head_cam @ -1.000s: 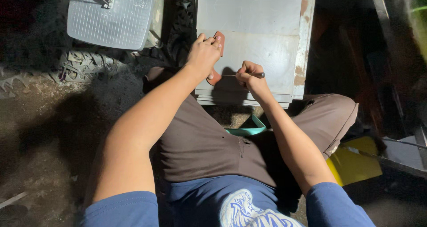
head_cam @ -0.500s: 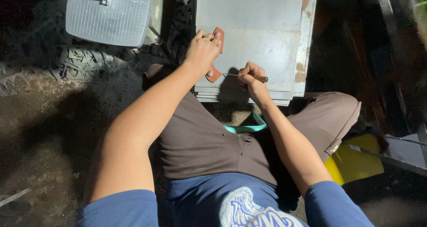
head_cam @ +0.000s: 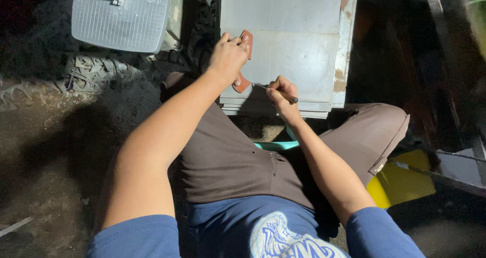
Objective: The person scrapes a reddish-brown material from a flat gray surface using a small metal tool. They repeatedly lift the material, scrape again, and reposition the material while seated at a low work surface.
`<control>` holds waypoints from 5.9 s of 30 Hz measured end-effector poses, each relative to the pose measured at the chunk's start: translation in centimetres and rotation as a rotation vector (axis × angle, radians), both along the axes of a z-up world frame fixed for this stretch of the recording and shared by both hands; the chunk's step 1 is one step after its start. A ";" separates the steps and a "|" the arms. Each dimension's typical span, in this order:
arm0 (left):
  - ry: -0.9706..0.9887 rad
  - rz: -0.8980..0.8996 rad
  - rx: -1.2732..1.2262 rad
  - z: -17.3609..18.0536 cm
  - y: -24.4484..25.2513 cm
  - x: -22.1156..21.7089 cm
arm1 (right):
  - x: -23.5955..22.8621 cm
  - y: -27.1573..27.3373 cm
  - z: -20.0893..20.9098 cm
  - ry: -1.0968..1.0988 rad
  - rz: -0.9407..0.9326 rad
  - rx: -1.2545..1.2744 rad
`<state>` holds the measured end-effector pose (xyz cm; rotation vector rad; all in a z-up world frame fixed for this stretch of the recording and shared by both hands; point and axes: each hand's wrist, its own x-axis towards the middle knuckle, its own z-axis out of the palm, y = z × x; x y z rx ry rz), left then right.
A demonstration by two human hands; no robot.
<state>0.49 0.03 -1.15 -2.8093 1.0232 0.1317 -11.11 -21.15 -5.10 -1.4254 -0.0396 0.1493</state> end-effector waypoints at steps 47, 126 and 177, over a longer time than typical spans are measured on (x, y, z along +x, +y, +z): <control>0.032 0.123 0.158 -2.8 -4.1 0.1 | -5.2 4.3 4.6 -0.324 -0.296 -0.432; -0.135 0.254 0.456 -10.8 -13.6 -2.6 | 16.8 13.6 3.1 -0.584 1.056 -0.685; 0.105 0.217 0.563 2.9 -9.3 -2.2 | 27.2 6.8 4.8 -0.424 0.585 -0.599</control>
